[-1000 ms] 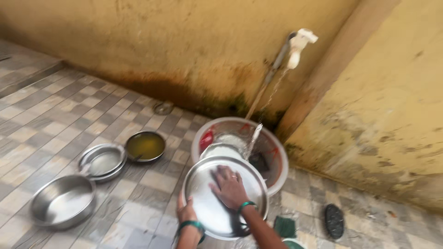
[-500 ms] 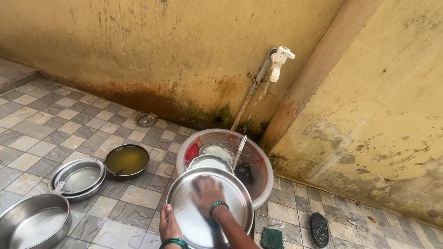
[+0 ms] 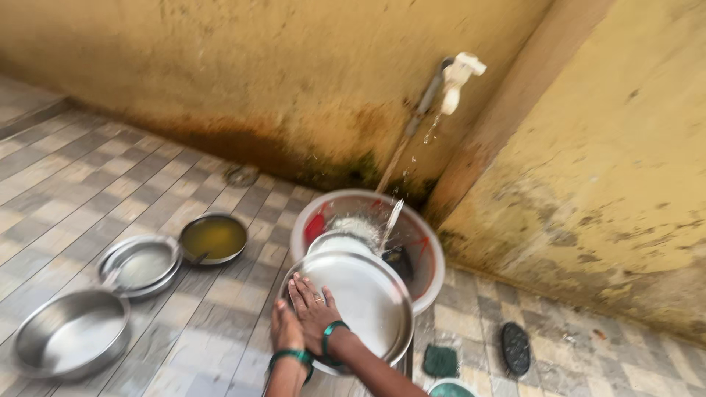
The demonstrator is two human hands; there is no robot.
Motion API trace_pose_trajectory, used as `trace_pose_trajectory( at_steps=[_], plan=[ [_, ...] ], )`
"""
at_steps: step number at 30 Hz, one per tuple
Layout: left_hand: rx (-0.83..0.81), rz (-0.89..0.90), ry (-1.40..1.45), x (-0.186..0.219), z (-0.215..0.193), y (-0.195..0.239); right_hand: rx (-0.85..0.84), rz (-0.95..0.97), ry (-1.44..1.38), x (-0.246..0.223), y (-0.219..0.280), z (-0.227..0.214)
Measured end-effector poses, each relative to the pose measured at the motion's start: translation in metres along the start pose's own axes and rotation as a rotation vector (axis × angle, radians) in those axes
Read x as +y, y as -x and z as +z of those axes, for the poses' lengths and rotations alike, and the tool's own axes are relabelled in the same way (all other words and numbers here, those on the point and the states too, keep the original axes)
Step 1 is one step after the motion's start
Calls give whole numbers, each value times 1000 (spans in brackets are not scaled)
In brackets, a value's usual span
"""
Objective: The person scrubs a metal plate with a sponge and soap, then rinses it in a large basin of water. They proceed to wash several metal cups, a ladle, and a red plastic container, rinsing each item thoroughly before placing them aside.
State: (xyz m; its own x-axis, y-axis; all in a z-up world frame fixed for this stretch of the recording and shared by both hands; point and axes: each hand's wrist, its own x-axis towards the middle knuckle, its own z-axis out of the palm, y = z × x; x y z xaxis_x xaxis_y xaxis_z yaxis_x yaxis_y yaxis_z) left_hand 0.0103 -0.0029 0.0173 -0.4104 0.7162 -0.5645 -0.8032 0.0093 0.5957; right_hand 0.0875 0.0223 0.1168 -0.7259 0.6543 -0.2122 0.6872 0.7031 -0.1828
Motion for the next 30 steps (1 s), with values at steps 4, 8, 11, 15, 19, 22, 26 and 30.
trace_pose_trajectory(
  at_steps=[4, 8, 11, 15, 19, 22, 26, 30],
  plan=[
    [47, 235, -189, 4, -15, 6, -285, -244, -196, -9, 65, -2],
    [115, 92, -188, -8, -20, 9, -378, -231, -256, 11, 115, -6],
    [92, 120, -186, -4, -23, 6, -310, -201, -153, 5, 96, 0],
    [79, 164, -292, -7, -27, 10, -25, -49, 105, -18, 32, 10],
    [89, 249, -265, -8, -26, 11, 244, 578, 24, -26, -33, 10],
    [102, 166, -266, -9, -24, 13, 282, 593, 34, -22, -37, 18],
    [32, 156, -211, 10, -20, 16, 87, -35, 102, -14, 16, 27],
    [63, 153, -271, 23, -21, 23, -243, -220, 0, 31, 79, 20]
  ],
)
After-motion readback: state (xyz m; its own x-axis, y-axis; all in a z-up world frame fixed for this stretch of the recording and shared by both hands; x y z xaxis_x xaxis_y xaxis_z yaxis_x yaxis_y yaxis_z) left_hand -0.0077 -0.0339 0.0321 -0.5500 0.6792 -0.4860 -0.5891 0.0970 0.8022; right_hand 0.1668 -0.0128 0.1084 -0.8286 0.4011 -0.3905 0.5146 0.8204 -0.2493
